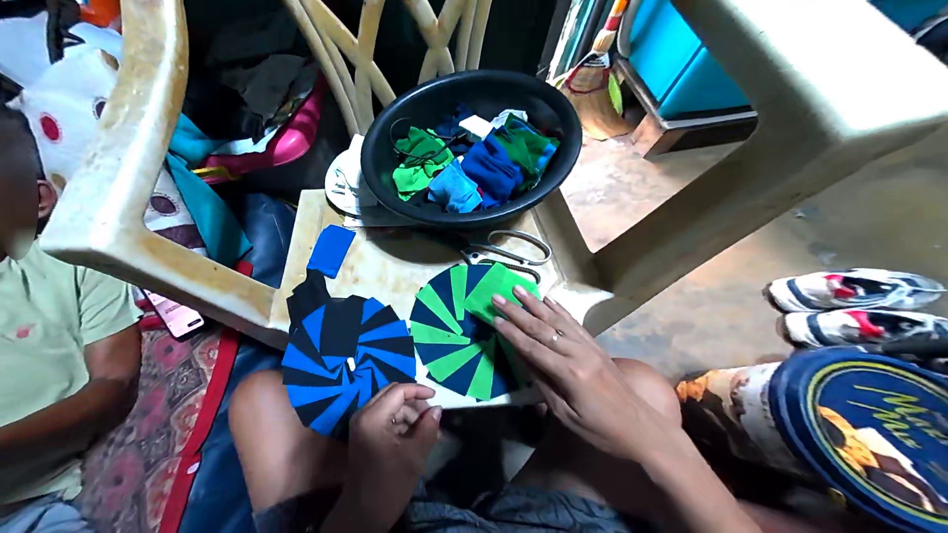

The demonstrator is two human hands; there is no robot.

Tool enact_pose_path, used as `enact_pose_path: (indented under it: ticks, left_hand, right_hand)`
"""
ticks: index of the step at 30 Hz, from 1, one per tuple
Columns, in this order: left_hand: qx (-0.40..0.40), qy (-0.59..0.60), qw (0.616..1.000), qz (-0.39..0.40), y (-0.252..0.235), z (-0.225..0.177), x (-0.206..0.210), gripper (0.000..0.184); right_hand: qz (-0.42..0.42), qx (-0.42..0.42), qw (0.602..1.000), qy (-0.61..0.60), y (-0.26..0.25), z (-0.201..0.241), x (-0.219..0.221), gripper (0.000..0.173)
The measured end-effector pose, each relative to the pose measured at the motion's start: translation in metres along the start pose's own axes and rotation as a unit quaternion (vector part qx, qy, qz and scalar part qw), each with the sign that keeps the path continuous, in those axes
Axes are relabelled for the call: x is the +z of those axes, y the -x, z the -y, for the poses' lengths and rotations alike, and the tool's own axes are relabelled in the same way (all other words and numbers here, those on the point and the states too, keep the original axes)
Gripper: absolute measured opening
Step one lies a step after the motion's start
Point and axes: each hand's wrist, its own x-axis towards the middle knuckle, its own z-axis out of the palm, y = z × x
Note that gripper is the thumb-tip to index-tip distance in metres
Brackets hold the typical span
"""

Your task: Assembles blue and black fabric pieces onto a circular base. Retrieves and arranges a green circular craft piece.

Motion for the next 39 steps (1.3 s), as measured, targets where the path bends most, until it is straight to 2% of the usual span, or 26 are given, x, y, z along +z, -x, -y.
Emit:
enact_pose_path:
  ticks: [1, 4, 7, 10, 12, 16, 18, 21, 24, 27, 30, 34, 39]
  left_hand:
    - [-0.023, 0.012, 1.0, -0.008, 0.001, 0.0, 0.004, 0.015]
    - [-0.177, 0.127, 0.976, 0.019, 0.004, -0.017, 0.013, 0.008]
    - [-0.223, 0.174, 0.959, 0.007, 0.018, -0.02, 0.025, 0.011]
    - [-0.261, 0.192, 0.945, -0.028, 0.02, -0.022, 0.028, 0.027]
    - [-0.274, 0.186, 0.942, -0.048, 0.018, -0.025, 0.03, 0.029]
    - [-0.201, 0.173, 0.961, -0.077, 0.019, -0.021, 0.035, 0.016]
    - [-0.246, 0.215, 0.943, -0.065, 0.018, -0.026, 0.036, 0.017]
    - [-0.343, 0.26, 0.902, -0.042, 0.018, -0.036, 0.034, 0.033]
    - [-0.375, 0.276, 0.885, -0.016, 0.018, -0.042, 0.029, 0.039]
    - [-0.392, 0.259, 0.88, -0.061, 0.015, -0.039, 0.032, 0.03]
    - [-0.44, 0.265, 0.85, -0.118, 0.013, -0.038, 0.039, 0.013]
    - [-0.469, 0.294, 0.827, -0.101, 0.018, -0.034, 0.042, 0.02]
    - [-0.51, 0.284, 0.801, -0.132, 0.002, -0.035, 0.046, 0.023]
  right_hand:
    - [0.021, 0.002, 1.0, -0.004, -0.006, -0.003, -0.001, 0.043]
    - [0.097, 0.003, 0.995, -0.001, -0.013, -0.006, 0.0, 0.05]
    - [0.15, -0.013, 0.989, 0.008, -0.014, -0.003, 0.007, 0.06]
    - [0.184, -0.01, 0.982, 0.024, -0.01, -0.006, 0.014, 0.066]
    - [0.189, -0.007, 0.981, 0.033, -0.009, -0.007, 0.015, 0.067]
    - [0.192, -0.005, 0.981, 0.035, -0.008, -0.006, 0.015, 0.071]
    - [0.194, -0.007, 0.98, 0.037, -0.008, -0.007, 0.015, 0.074]
    - [0.192, -0.01, 0.981, 0.039, -0.007, -0.008, 0.015, 0.076]
    - [0.18, -0.011, 0.983, 0.038, -0.005, -0.009, 0.016, 0.075]
    - [0.151, -0.023, 0.987, 0.043, -0.004, -0.01, 0.021, 0.074]
    - [0.142, -0.02, 0.989, 0.041, -0.004, -0.009, 0.023, 0.074]
    - [0.139, -0.027, 0.989, 0.044, -0.003, -0.011, 0.024, 0.077]
    - [0.139, -0.028, 0.989, 0.044, -0.004, -0.01, 0.025, 0.081]
